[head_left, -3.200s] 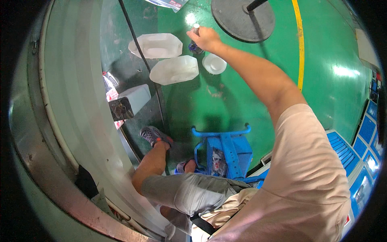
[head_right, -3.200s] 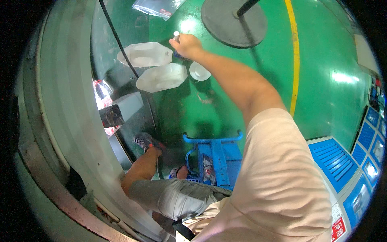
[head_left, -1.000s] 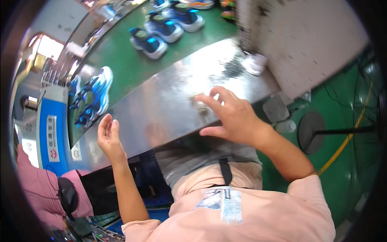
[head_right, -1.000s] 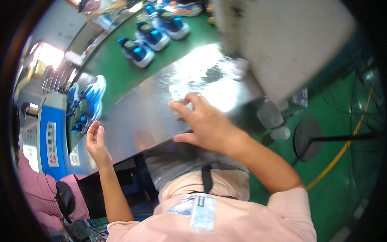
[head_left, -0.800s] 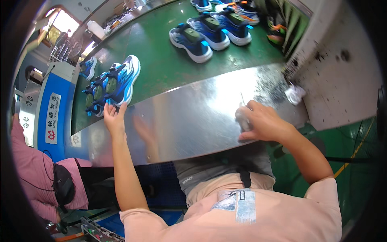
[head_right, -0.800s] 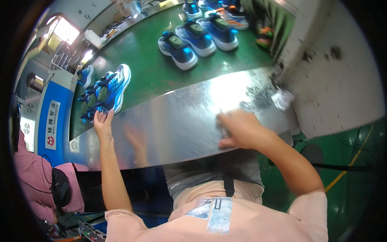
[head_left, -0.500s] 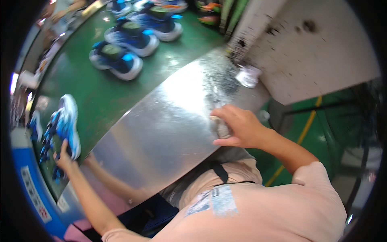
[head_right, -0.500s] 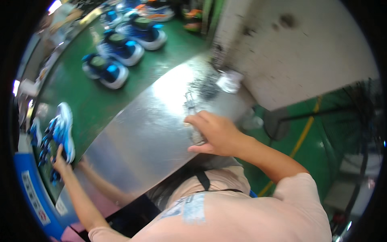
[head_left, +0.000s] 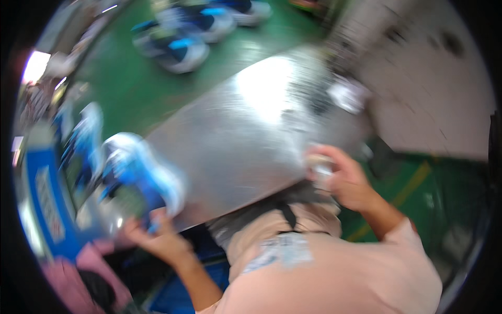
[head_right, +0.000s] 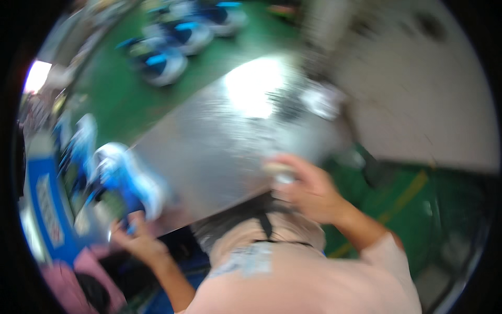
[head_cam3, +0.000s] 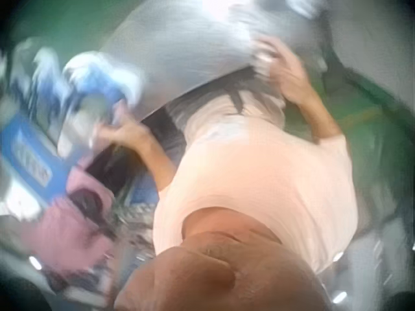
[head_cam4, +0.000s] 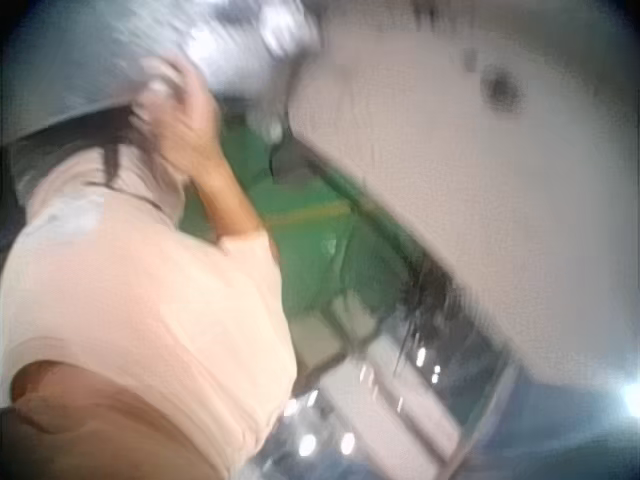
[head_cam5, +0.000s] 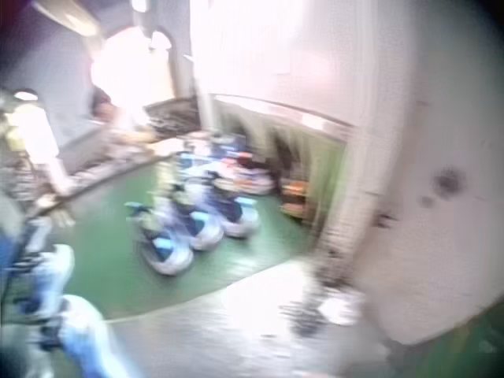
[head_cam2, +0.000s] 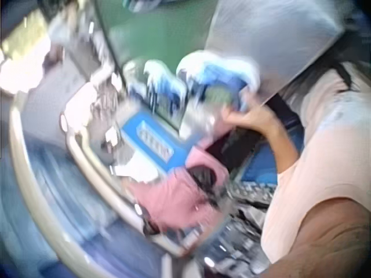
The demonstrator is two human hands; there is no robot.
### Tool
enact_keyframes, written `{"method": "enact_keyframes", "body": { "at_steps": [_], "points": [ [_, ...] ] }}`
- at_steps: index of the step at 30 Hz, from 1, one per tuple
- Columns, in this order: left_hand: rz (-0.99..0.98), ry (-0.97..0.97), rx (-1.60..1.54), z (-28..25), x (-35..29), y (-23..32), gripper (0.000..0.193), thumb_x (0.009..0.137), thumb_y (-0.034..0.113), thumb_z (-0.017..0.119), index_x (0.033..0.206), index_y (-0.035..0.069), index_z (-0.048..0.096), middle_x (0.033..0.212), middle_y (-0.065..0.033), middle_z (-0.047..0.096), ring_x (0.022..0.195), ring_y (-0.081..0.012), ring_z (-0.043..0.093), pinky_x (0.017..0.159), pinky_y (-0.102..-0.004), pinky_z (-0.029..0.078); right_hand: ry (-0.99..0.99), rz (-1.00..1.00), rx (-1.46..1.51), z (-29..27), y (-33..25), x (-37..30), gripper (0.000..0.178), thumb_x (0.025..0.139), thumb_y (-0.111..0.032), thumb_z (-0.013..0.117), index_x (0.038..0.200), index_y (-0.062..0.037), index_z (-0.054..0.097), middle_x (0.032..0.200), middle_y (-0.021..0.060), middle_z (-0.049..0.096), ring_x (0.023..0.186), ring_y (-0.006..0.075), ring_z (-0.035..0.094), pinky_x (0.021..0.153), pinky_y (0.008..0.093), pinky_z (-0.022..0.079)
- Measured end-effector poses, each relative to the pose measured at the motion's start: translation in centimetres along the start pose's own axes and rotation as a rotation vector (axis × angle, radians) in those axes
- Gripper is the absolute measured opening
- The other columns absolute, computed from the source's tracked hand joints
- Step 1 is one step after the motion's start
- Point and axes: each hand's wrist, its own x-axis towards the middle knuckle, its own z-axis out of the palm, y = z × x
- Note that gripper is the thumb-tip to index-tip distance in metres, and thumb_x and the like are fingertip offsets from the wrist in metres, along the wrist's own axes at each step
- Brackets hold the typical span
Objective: The person applies adhesive to the seams and soles of shoes using a syringe while sitting at a workstation. They pick up shoes from a conveyor belt or from their lap and place the finished ones back onto the belt.
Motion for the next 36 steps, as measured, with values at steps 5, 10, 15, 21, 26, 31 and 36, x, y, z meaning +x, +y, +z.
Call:
{"method": "enact_keyframes", "body": {
  "at_steps": [5,10,15,21,26,31,36],
  "points": [
    [0.401,-0.144,0.388,-5.7,1.7,5.3,0.074,0.053,0.027,0.085,0.116,0.005,0.052,0.115,-0.0137,0.048,0.104,-0.0274,0.051,0.088,-0.0375,0.042,0.43,0.161,0.17,0.4,1.2,-0.4,0.027,0.082,-0.013,0.055,0.108,-0.0059,0.051,0.085,0.0047,0.056,0.066,0.0093,0.054,0.046,0.0205,0.037],
    [0.407,-0.67,0.741,-8.8,10.5,8.1,0.076,0.049,0.019,0.083,0.118,0.009,0.053,0.113,-0.0149,0.053,0.107,-0.0327,0.048,0.089,-0.0399,0.041,0.228,0.133,0.174,-1.5,-2.8,-3.6,0.025,0.08,-0.01,0.06,0.103,-0.0066,0.05,0.086,0.006,0.054,0.072,0.0154,0.054,0.057,0.0276,0.044],
    [0.398,-1.003,0.817,-6.5,13.9,8.0,0.079,0.045,0.023,0.084,0.117,0.008,0.054,0.109,-0.0144,0.058,0.105,-0.0314,0.052,0.087,-0.0381,0.043,0.307,0.308,0.357,-0.3,-9.6,-4.4,0.027,0.078,-0.003,0.057,0.104,-0.0033,0.049,0.092,0.0085,0.053,0.081,0.0203,0.055,0.069,0.0347,0.049],
    [0.424,-0.922,0.818,-7.1,12.2,7.4,0.05,0.047,0.022,0.079,0.091,0.003,0.062,0.087,-0.0139,0.064,0.086,-0.0309,0.061,0.075,-0.0389,0.047,0.193,0.227,0.006,2.8,-11.7,-4.9,0.051,0.072,-0.004,0.06,0.12,-0.0014,0.041,0.092,0.0043,0.048,0.072,0.0095,0.044,0.058,0.0214,0.038],
    [0.658,-0.688,0.549,-7.7,8.0,4.3,0.031,0.055,0.011,0.067,0.082,-0.002,0.057,0.083,-0.0157,0.06,0.084,-0.0309,0.059,0.074,-0.0359,0.047,0.193,0.108,-0.038,3.9,-8.3,-2.2,0.062,0.071,-0.014,0.063,0.125,-0.0037,0.035,0.094,0.0052,0.049,0.075,0.0115,0.047,0.058,0.0229,0.04],
    [0.861,-0.288,0.519,-8.6,4.1,2.2,0.03,0.073,0.011,0.052,0.098,-0.006,0.056,0.103,-0.0222,0.058,0.101,-0.031,0.057,0.09,-0.039,0.044,0.212,0.179,-0.001,6.3,-6.3,0.6,0.069,0.069,-0.028,0.064,0.125,-0.0042,0.033,0.091,0.006,0.049,0.072,0.0101,0.045,0.054,0.0212,0.039],
    [0.844,-0.251,0.469,-8.9,4.4,1.7,0.03,0.073,0.011,0.052,0.098,-0.006,0.056,0.103,-0.0221,0.059,0.101,-0.0303,0.057,0.09,-0.0395,0.045,0.213,0.194,0.042,8.9,-6.2,2.1,0.078,0.066,-0.042,0.064,0.126,-0.0046,0.032,0.088,0.0069,0.049,0.068,0.0087,0.043,0.051,0.0194,0.037]
  ]
}}
